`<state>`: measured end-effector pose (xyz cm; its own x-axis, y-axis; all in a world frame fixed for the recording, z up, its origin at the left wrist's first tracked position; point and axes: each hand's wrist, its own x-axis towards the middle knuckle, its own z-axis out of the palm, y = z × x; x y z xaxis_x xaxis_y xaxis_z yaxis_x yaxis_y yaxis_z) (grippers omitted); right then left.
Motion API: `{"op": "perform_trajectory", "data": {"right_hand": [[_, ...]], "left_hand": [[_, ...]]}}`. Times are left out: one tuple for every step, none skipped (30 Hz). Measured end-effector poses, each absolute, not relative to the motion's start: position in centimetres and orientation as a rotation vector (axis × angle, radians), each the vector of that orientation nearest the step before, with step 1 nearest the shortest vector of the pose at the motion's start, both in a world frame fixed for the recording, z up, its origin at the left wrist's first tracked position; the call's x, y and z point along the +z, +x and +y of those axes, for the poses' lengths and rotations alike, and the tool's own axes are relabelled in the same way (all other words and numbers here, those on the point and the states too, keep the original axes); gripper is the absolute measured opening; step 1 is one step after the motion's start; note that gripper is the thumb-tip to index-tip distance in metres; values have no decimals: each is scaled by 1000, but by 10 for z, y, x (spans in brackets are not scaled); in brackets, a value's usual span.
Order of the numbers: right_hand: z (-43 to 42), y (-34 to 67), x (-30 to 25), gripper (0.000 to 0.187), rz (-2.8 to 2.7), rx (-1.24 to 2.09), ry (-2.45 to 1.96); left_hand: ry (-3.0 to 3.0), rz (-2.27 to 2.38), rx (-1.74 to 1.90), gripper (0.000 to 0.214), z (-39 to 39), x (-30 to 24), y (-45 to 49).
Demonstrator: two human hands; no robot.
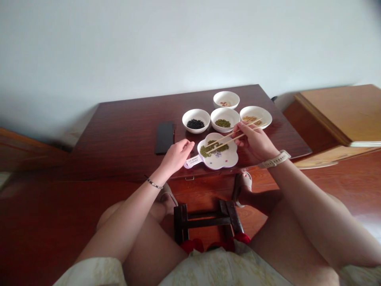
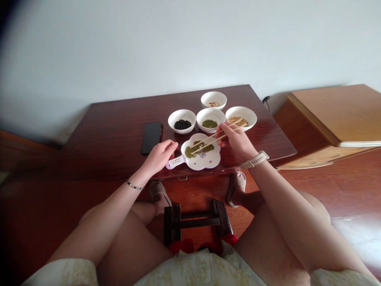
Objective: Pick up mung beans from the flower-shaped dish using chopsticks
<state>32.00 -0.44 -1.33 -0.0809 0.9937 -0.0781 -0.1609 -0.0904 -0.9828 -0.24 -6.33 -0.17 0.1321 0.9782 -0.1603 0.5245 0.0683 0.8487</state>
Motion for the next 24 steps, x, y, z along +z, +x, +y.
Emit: {"op": "perform_trajectory", "data": {"right_hand": [[-4, 319, -15, 48, -1096, 1397, -1102], [-5, 318, -16, 48, -1094, 1393, -1096], [-5, 317, -17, 48, -1091, 1387, -1095], [-5, 317, -18, 48, -1087, 1382, -1098], [-5, 317, -18, 48, -1083, 1380, -1106], [-5, 317, -19, 48, -1078, 1378, -1116], [-4, 317, -19, 48, -1074, 1377, -1125], [-4, 318, -19, 48, -1067, 1373, -1130], [-4, 318, -19, 48, -1059, 1367, -1131], [-4, 318, -18, 49, -1056, 1361, -1129], [-4, 318, -18, 49, -1057, 1356, -1123], [-3, 319, -17, 50, -1063, 1355, -1116], [-3, 319, -16, 51, -1070, 1358, -1110], [-3, 320, -15, 52, -1077, 1362, -1109], [-2, 321, -14, 53, -1080, 1367, -1114], [-2, 322, -13, 53, -1077, 1367, -1122], [-2, 324, -13, 53, -1068, 1365, -1131], [-1, 325, -14, 52, -1059, 1364, -1139], [0, 327, -15, 51, -1053, 1366, -1141], [0, 329, -16, 50, -1053, 1372, -1139], [1, 330, -18, 48, -1058, 1380, -1134], [2, 332, -19, 48, -1067, 1393, -1130], [3, 333, -21, 47, -1079, 1409, -1126], [3, 333, -22, 46, -1092, 1426, -1123]], "left_hand": [[1581, 1478, 686, 40, -62, -2, -2], [1584, 1446, 688, 37, -61, -2, -1], [1581, 1413, 688, 33, -60, -3, -1], [1573, 1382, 683, 28, -58, -3, 0], [1561, 1356, 676, 24, -56, -4, 0], [1548, 1336, 666, 21, -53, -4, 1], [1535, 1320, 656, 19, -50, -5, 1], [1525, 1308, 650, 18, -47, -6, 2], [1517, 1299, 647, 17, -44, -6, 2], [1512, 1291, 647, 17, -41, -7, 3], [1509, 1285, 649, 17, -38, -7, 4], [1509, 1280, 650, 17, -36, -7, 4], [1510, 1277, 650, 17, -34, -7, 5], [1513, 1274, 648, 17, -32, -7, 6], [1516, 1272, 645, 18, -30, -6, 6], [1520, 1269, 640, 18, -29, -6, 6], [1524, 1265, 635, 18, -27, -6, 7], [1528, 1261, 629, 18, -25, -6, 7], [1530, 1256, 623, 19, -24, -6, 7], [1532, 1249, 615, 19, -21, -7, 7], [1534, 1241, 608, 20, -19, -8, 7], [1537, 1232, 601, 20, -17, -9, 7], [1540, 1222, 595, 20, -15, -10, 7], [1542, 1211, 591, 20, -13, -12, 7]]}}
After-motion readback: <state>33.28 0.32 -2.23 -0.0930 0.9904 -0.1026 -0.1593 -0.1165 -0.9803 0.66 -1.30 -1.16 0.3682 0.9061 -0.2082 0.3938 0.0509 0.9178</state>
